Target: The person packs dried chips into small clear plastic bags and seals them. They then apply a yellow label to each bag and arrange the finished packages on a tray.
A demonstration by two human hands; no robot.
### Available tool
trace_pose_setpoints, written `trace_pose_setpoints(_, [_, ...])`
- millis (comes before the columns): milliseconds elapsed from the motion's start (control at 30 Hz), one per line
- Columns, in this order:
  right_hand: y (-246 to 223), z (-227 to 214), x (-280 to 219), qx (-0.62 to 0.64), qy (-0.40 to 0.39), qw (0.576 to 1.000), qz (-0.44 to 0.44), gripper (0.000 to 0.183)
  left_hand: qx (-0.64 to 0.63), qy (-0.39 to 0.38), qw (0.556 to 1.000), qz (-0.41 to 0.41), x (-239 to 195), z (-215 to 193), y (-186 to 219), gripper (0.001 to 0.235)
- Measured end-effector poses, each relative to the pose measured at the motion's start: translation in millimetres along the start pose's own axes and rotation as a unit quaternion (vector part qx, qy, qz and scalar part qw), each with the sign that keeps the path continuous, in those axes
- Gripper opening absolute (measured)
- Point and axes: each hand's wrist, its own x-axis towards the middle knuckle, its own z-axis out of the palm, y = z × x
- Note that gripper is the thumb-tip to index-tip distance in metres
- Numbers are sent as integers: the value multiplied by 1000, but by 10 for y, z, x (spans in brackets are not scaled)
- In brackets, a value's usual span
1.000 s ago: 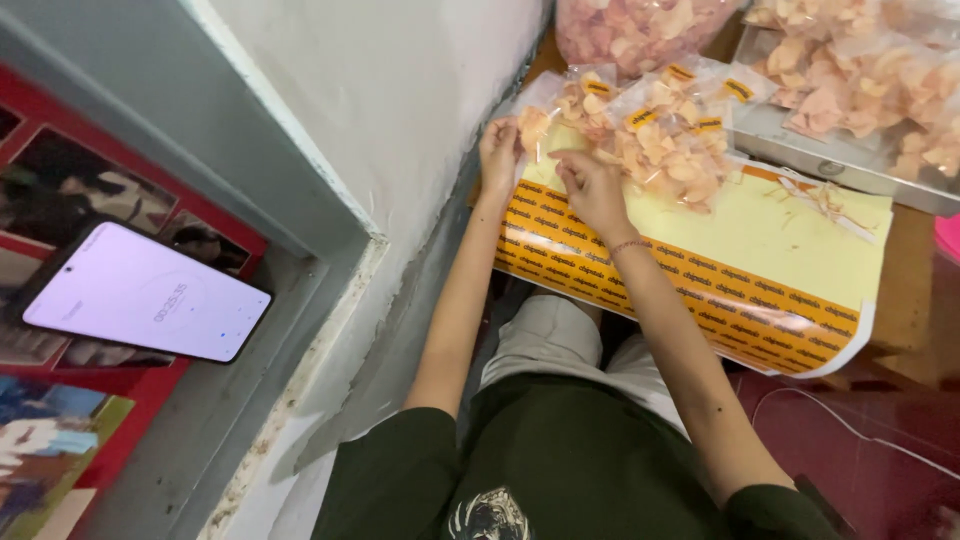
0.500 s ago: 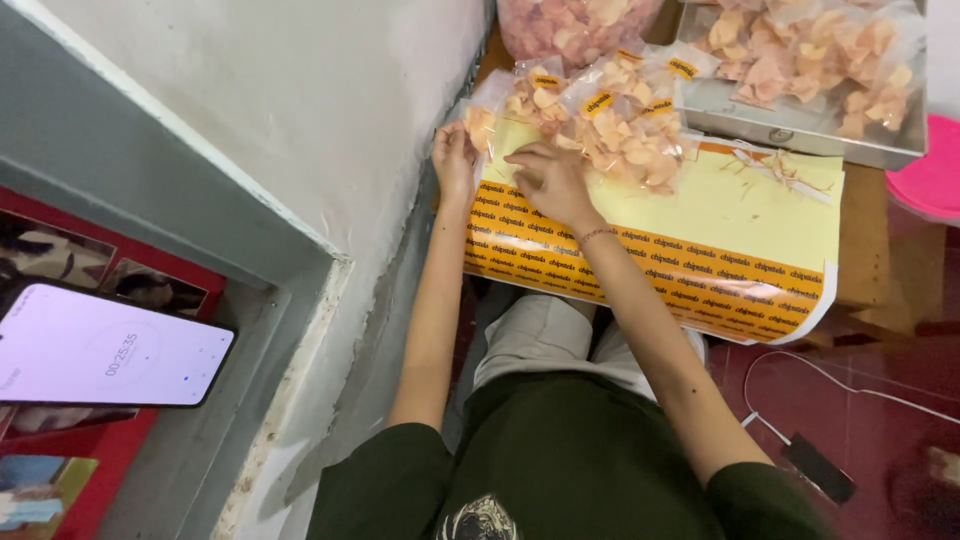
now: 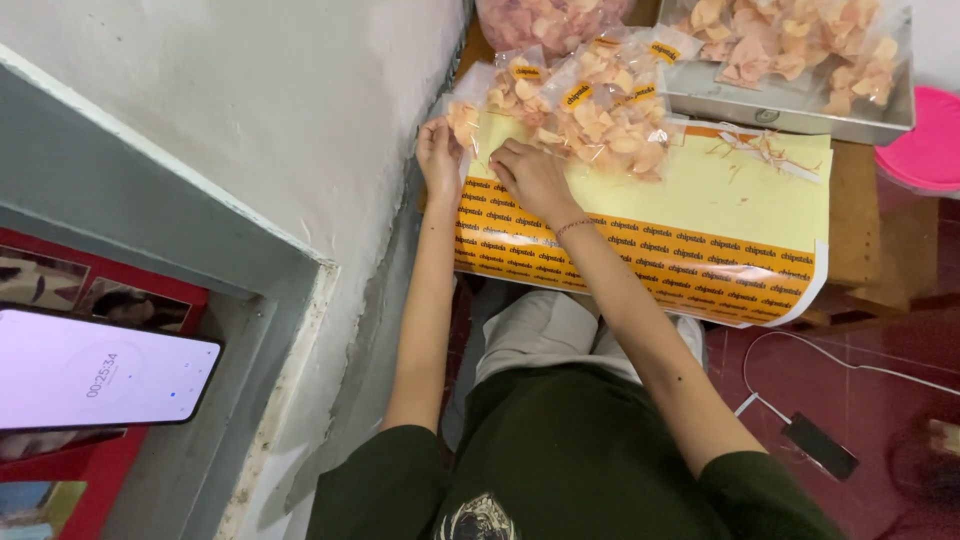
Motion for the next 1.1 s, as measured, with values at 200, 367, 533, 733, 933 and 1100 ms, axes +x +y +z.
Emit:
trace_pose_setpoints(200, [211,172,2,44,61,996,57,9,-2,12,1000,6,-28,37,43,11])
trace_pose_setpoints(367, [224,177,-21,44,74,995,41,13,-28,18,999,8,-195,169,338,10])
trace_pose_setpoints(533, [102,111,-43,9,39,998,51,24,-32,19,999,15,-188,164,323,11])
trace_pose_setpoints(733, [176,135,-61,47,38,997,45,22,-33,31,999,-2,-258,258,479,9])
trace_pose_setpoints(933, [78,32,-69,54,3,998,22,16,-21,20,1000,0,-295,259,511,10])
trace_pose_setpoints(1100, [89,51,-53,16,-12,999,30,14,-22,17,1000,7,-303,265,523,9])
